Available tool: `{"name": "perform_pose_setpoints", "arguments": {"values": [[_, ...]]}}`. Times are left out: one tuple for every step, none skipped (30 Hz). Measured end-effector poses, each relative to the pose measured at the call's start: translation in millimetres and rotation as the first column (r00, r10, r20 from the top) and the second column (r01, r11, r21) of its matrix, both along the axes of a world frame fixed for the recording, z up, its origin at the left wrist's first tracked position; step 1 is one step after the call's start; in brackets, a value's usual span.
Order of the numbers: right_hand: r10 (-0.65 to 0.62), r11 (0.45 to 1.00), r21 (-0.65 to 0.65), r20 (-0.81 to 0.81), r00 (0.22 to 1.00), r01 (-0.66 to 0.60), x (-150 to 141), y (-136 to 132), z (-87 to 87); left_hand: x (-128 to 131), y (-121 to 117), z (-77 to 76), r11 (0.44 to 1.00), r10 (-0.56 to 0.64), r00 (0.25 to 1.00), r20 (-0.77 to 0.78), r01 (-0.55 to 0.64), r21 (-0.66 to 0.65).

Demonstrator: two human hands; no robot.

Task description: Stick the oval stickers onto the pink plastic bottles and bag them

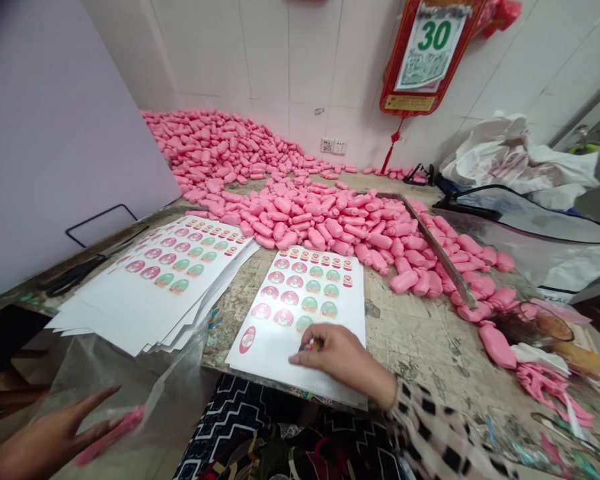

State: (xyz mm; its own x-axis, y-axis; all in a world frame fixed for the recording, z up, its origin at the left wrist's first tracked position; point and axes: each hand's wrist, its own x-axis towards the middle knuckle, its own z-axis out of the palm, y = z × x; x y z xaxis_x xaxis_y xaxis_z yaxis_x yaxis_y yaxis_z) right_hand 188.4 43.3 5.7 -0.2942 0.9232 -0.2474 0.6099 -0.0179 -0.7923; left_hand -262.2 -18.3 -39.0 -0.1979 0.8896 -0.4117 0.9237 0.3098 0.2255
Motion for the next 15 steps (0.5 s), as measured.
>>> {"name": "perform_pose_setpoints", "arguments": {"values": [[-0.001, 0.999, 0.047, 0.056, 0.998, -0.002, 3, 17, 4.9, -2, -1, -7.9, 1.000, -0.015, 1.000, 0.008, 0.015, 0.007], [-0.019, 0.993, 0.114, 0.130, 0.991, 0.004, 6, 36, 10.1, -3, -1, -14.7, 0.999, -0.035, 0.999, 0.034, 0.035, 0.013], [-0.042, 0.983, 0.185, 0.222, 0.974, 0.000, 9, 56, 15.1, -5, 0, -20.7, 0.998, -0.055, 0.997, 0.061, 0.053, 0.020], [-0.112, 0.959, 0.281, 0.309, 0.944, 0.022, 11, 76, 19.5, -7, 0, -26.0, 0.997, -0.071, 0.994, 0.080, 0.069, 0.030], [-0.198, 0.926, 0.375, 0.376, 0.905, 0.047, 12, 96, 23.1, -10, 0, -31.1, 0.996, -0.081, 0.993, 0.086, 0.078, 0.040], [-0.277, 0.891, 0.449, 0.424, 0.862, 0.065, 11, 114, 25.5, -13, 0, -35.8, 0.995, -0.085, 0.993, 0.081, 0.081, 0.051], [-0.351, 0.863, 0.498, 0.464, 0.813, 0.088, 10, 130, 26.6, -17, 0, -40.0, 0.994, -0.089, 0.993, 0.076, 0.085, 0.063], [-0.402, 0.845, 0.525, 0.499, 0.768, 0.101, 7, 145, 26.2, -20, -1, -43.2, 0.993, -0.090, 0.993, 0.073, 0.085, 0.078], [-0.433, 0.837, 0.537, 0.530, 0.729, 0.107, 3, 157, 24.5, -21, -3, -44.9, 0.993, -0.086, 0.994, 0.072, 0.080, 0.090], [-0.446, 0.837, 0.537, 0.561, 0.697, 0.105, -1, 167, 21.8, -21, -4, -44.8, 0.993, -0.074, 0.995, 0.072, 0.067, 0.096], [-0.443, 0.844, 0.529, 0.589, 0.675, 0.092, -6, 175, 18.4, -19, -6, -42.7, 0.994, -0.058, 0.995, 0.079, 0.051, 0.094], [-0.432, 0.852, 0.517, 0.614, 0.661, 0.076, -10, 181, 14.9, -15, -7, -38.8, 0.996, -0.039, 0.995, 0.095, 0.031, 0.079], [-0.417, 0.861, 0.505, 0.633, 0.652, 0.061, -13, 186, 11.5, -8, -7, -33.5, 0.999, -0.020, 0.992, 0.123, 0.014, 0.052], [-0.403, 0.869, 0.492, 0.648, 0.647, 0.049, -16, 189, 8.8, 0, -8, -27.5, 1.000, -0.010, 0.987, 0.160, 0.007, 0.021], [-0.392, 0.876, 0.480, 0.657, 0.644, 0.043, -17, 191, 7.1, 9, -8, -21.3, 1.000, -0.016, 0.977, 0.213, 0.017, -0.005]]}}
